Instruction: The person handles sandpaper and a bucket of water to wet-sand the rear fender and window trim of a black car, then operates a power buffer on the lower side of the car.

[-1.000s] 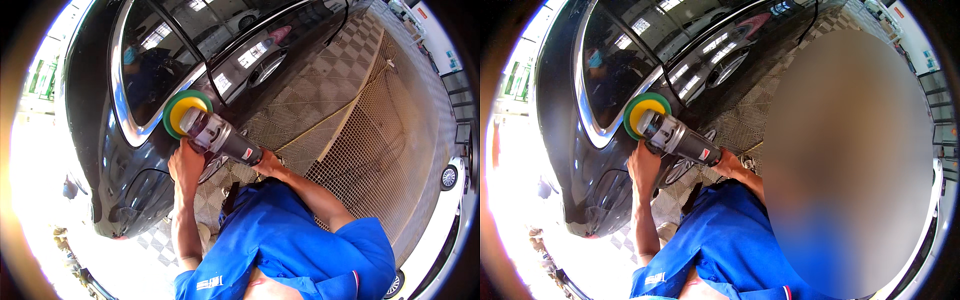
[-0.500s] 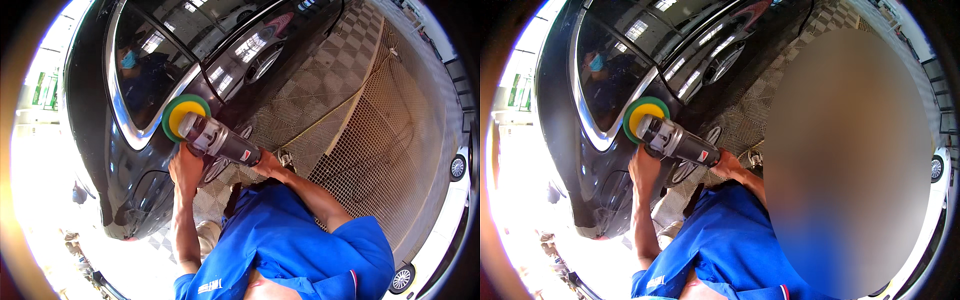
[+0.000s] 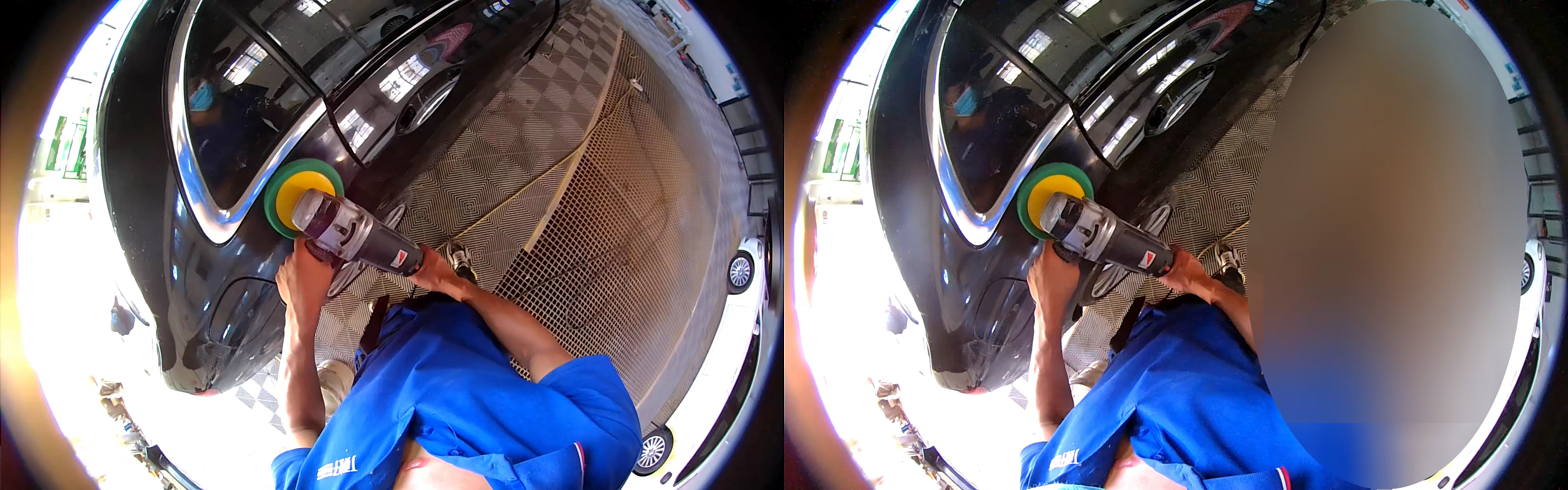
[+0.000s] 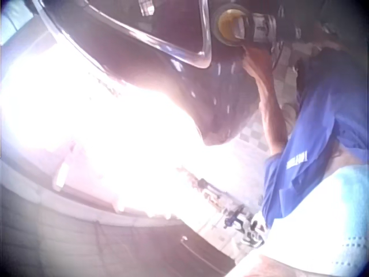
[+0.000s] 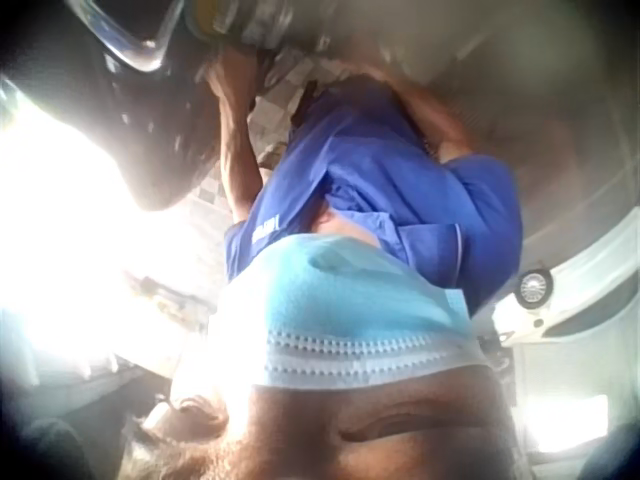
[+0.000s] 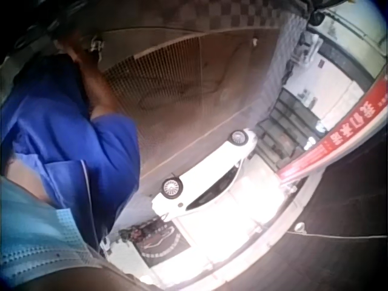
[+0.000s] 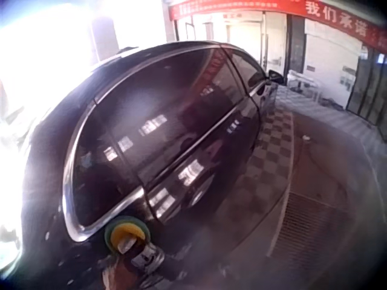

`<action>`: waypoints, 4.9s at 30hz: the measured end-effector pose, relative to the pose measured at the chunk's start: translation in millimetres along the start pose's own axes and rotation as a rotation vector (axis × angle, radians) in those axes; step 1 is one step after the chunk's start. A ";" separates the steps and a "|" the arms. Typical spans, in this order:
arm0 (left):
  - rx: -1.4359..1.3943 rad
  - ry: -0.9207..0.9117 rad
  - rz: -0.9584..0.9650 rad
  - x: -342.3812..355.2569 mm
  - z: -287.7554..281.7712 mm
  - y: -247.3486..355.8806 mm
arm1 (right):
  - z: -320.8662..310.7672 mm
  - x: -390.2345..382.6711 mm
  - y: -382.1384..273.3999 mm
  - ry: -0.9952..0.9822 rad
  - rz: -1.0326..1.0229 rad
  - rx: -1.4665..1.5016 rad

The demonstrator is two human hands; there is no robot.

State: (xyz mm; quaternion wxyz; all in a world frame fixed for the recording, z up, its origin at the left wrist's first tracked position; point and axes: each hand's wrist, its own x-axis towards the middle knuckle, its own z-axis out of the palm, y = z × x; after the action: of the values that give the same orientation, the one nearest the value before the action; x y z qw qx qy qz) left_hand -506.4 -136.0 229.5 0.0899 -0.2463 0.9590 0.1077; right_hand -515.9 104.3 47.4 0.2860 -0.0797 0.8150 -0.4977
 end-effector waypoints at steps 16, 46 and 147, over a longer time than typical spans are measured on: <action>-0.144 0.015 -0.066 -12.4 36.7 -11.5 | -2.8 11.3 34.2 -0.001 -0.207 -0.188; -0.054 0.023 0.063 2.9 30.1 -6.9 | 25.3 9.0 55.3 0.001 0.104 -0.083; -0.281 0.114 -0.024 -10.2 29.3 -50.0 | 2.4 18.5 7.3 -0.013 -0.097 -0.208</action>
State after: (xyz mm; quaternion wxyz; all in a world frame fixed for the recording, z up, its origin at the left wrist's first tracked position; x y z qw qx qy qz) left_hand -469.5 -166.8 195.5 0.0012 -0.2734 0.9351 0.2254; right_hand -528.7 98.4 33.2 0.2568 -0.1516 0.8555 -0.4233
